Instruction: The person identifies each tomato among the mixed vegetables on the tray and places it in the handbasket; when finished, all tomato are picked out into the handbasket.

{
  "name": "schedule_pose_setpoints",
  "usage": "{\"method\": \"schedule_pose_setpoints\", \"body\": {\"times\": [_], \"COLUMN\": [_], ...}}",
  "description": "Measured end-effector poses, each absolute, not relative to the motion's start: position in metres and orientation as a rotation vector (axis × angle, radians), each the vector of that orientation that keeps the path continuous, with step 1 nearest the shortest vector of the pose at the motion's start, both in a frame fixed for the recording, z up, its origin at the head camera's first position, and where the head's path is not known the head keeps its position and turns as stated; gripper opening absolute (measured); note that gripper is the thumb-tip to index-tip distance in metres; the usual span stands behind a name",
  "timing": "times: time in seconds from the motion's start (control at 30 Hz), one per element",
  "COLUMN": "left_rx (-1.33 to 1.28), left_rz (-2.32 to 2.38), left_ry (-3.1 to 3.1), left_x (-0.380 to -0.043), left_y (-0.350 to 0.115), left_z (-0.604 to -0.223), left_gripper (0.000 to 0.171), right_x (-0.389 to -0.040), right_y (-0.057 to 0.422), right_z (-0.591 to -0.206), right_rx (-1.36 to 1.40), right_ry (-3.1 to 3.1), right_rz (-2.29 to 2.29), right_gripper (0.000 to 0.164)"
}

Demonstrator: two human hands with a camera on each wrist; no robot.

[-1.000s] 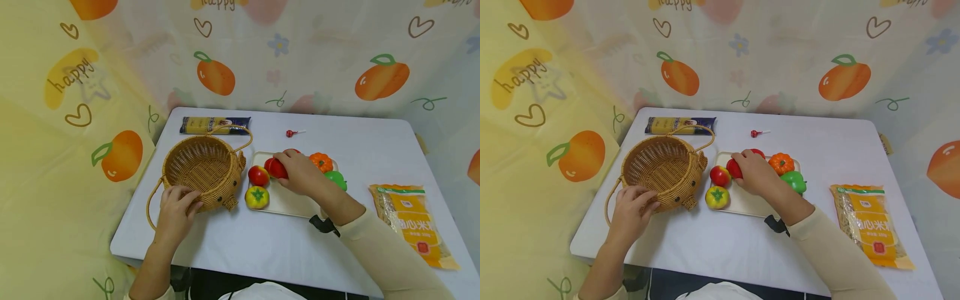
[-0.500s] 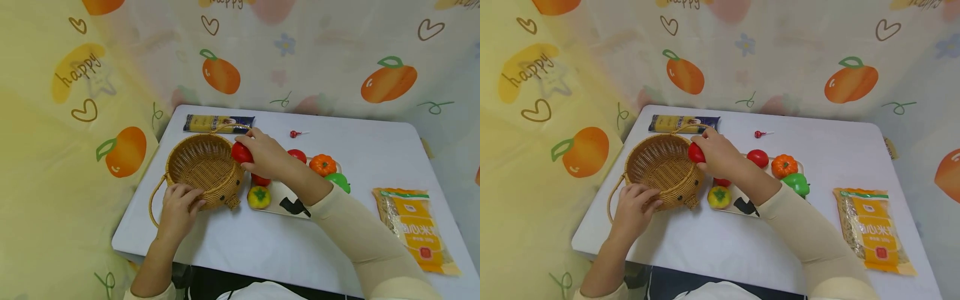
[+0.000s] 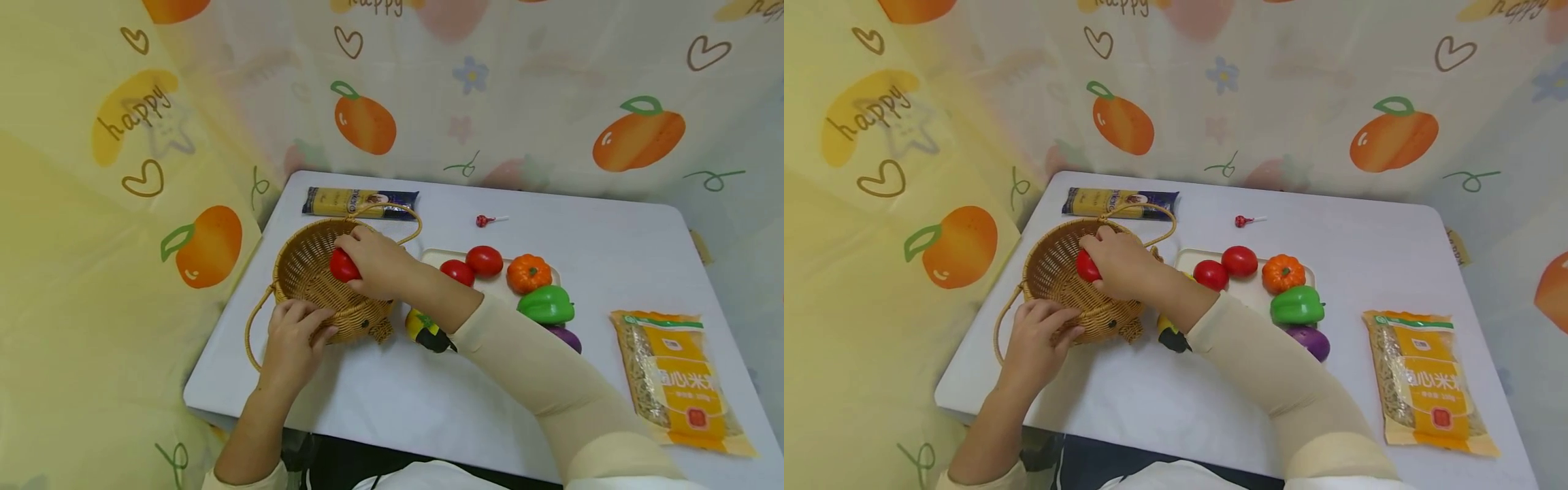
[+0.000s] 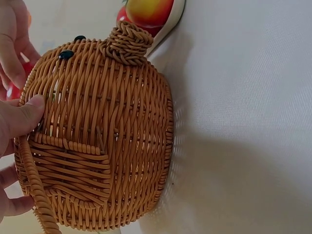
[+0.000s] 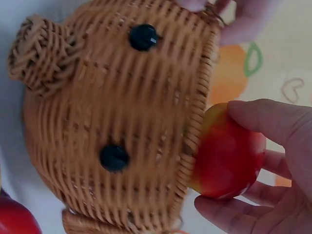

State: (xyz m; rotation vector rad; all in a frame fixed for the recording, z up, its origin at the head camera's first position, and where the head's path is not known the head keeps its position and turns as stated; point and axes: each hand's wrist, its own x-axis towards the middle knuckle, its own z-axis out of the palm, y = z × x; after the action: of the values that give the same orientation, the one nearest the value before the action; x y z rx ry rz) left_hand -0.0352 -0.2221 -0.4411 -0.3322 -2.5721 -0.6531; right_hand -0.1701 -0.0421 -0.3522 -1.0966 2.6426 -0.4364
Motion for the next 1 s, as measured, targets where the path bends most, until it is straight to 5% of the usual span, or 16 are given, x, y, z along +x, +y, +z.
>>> {"method": "schedule_pose_setpoints", "body": {"times": [0.6,1.0], "left_rx": [-0.308,-0.307], "left_rz": [-0.662,-0.664], "left_ry": [-2.591,-2.599], "left_x": [-0.035,-0.035], "left_y": [-0.221,-0.221], "left_z": [-0.440,-0.440], "left_gripper": [0.029,0.030], "right_x": [-0.167,-0.165], "right_y": [-0.053,-0.034], "right_z": [-0.377,-0.357], "right_rx": [-1.145,-1.209], "right_ry": [2.578,2.606], "right_rz": [-0.281,-0.386], "right_gripper": [0.071,0.072]}}
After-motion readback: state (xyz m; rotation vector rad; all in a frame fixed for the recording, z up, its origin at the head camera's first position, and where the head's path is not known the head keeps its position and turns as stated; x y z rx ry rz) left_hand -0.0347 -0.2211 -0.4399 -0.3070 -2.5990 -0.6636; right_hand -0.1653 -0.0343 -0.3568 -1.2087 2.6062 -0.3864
